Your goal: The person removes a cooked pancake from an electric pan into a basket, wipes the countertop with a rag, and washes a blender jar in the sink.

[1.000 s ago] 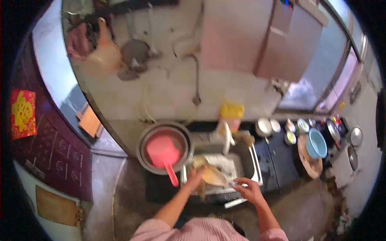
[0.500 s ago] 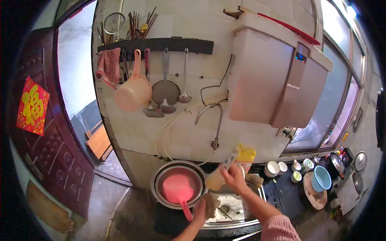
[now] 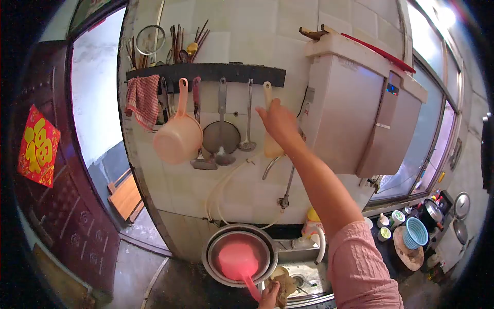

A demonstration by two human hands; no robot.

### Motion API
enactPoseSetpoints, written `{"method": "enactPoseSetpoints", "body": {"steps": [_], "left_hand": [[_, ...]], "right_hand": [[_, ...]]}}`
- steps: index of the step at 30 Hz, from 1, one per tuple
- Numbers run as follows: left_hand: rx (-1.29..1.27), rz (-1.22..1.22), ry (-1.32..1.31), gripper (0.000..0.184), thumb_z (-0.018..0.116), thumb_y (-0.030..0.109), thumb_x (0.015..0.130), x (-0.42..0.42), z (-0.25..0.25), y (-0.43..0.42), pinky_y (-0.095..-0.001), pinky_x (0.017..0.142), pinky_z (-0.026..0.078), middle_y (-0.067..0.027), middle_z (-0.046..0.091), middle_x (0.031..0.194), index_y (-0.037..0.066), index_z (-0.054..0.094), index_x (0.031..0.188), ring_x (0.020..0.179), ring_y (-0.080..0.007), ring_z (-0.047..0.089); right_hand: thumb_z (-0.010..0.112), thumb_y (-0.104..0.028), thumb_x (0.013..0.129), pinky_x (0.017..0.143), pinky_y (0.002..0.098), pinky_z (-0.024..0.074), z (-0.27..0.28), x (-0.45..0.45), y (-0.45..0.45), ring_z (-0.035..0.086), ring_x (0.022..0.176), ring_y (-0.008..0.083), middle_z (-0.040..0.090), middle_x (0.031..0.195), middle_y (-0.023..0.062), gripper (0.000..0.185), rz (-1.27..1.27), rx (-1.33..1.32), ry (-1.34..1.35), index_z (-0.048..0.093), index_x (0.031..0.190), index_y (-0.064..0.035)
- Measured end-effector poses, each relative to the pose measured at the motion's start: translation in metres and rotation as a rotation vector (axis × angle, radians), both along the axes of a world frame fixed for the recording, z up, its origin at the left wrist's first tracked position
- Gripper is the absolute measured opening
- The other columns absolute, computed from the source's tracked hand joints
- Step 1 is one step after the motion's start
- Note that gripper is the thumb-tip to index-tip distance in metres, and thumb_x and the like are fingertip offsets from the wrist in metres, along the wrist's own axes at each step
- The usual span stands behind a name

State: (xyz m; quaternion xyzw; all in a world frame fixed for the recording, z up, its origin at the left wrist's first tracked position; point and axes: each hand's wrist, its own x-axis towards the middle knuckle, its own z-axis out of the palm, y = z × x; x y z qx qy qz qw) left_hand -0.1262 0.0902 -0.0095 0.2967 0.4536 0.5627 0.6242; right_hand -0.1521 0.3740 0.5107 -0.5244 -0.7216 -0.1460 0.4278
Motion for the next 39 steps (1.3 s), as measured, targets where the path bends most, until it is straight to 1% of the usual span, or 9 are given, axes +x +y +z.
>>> {"method": "enactPoseSetpoints", "body": {"steps": [2,3,6,9,12,15,18,36,39], "left_hand": [[-0.089,-0.037,-0.264,0.054,0.049,0.050,0.092,-0.009,0.022,-0.008,-0.0289,0.050,0.043,-0.0055,0.055,0.064,-0.001,0.060,0.104,0.054,-0.0145,0.053],[-0.112,-0.047,0.164,0.051,0.050,0.050,0.092,-0.011,0.023,-0.007,-0.0292,0.050,0.044,-0.0051,0.055,0.064,0.000,0.059,0.101,0.055,-0.0145,0.053],[-0.082,-0.163,-0.200,0.047,0.051,0.048,0.092,-0.025,0.023,-0.011,-0.0293,0.050,0.045,-0.0044,0.055,0.065,0.003,0.058,0.103,0.054,-0.0149,0.052],[-0.146,0.132,0.059,0.041,0.053,0.045,0.092,0.005,-0.075,0.009,-0.0278,0.048,0.044,-0.0026,0.054,0.063,0.006,0.058,0.102,0.050,-0.0140,0.051],[0.002,0.226,0.138,0.036,0.054,0.044,0.092,-0.008,0.009,-0.013,-0.0250,0.044,0.040,0.0002,0.051,0.061,0.009,0.059,0.097,0.046,-0.0118,0.047],[-0.097,-0.062,-0.218,0.035,0.052,0.045,0.092,-0.020,0.014,-0.021,-0.0229,0.039,0.035,0.0020,0.049,0.058,0.011,0.059,0.091,0.043,-0.0097,0.043],[-0.151,-0.108,-0.066,0.034,0.050,0.045,0.093,-0.031,0.043,-0.038,-0.0225,0.037,0.031,0.0022,0.048,0.056,0.013,0.058,0.086,0.041,-0.0096,0.042],[-0.212,-0.021,-0.294,0.029,0.052,0.037,0.094,-0.037,0.076,-0.056,-0.0233,0.041,0.037,0.0010,0.050,0.060,0.012,0.057,0.082,0.046,-0.0101,0.047],[-0.188,-0.132,-0.688,0.030,0.050,0.036,0.095,-0.033,0.052,-0.060,-0.0255,0.045,0.042,-0.0026,0.057,0.065,0.009,0.061,0.087,0.050,-0.0128,0.051]], "right_hand": [[0.059,-0.047,0.084,0.069,0.0473,0.0501,0.008,-0.008,0.009,0.064,0.081,0.0384,0.065,0.085,0.0205,0.052,-0.055,0.002,0.018,0.050,0.096,0.0030],[0.060,-0.048,0.084,0.069,0.0467,0.0504,0.009,-0.011,0.015,0.064,0.081,0.0380,0.065,0.086,0.0203,0.052,-0.066,0.014,0.016,0.051,0.095,0.0025],[0.061,-0.048,0.082,0.070,0.0455,0.0509,0.004,-0.015,0.028,0.065,0.081,0.0367,0.066,0.086,0.0192,0.050,-0.084,0.033,0.014,0.055,0.090,0.0010],[0.061,-0.049,0.081,0.071,0.0452,0.0508,0.001,-0.014,0.033,0.065,0.082,0.0362,0.066,0.085,0.0190,0.050,-0.093,0.009,-0.045,0.056,0.088,0.0002],[0.061,-0.049,0.081,0.071,0.0455,0.0506,0.002,-0.018,0.032,0.065,0.081,0.0363,0.066,0.083,0.0194,0.049,-0.098,0.034,-0.028,0.056,0.088,0.0000],[0.059,-0.048,0.083,0.070,0.0459,0.0506,0.006,-0.027,0.030,0.065,0.081,0.0370,0.066,0.082,0.0206,0.048,-0.100,0.064,0.025,0.056,0.088,-0.0002],[0.058,-0.047,0.084,0.071,0.0467,0.0504,-0.002,-0.029,0.036,0.064,0.081,0.0382,0.065,0.083,0.0222,0.047,-0.133,0.153,0.051,0.056,0.088,0.0002],[0.053,-0.053,0.084,0.085,0.0445,0.0470,0.015,-0.027,0.028,0.061,0.099,0.0362,0.064,0.103,0.0229,0.059,-0.090,-0.218,0.133,0.063,0.104,0.0017],[0.055,-0.049,0.084,0.085,0.0436,0.0468,0.003,-0.013,0.043,0.060,0.101,0.0354,0.063,0.104,0.0236,0.056,-0.007,-0.249,0.176,0.059,0.107,0.0021]]}}
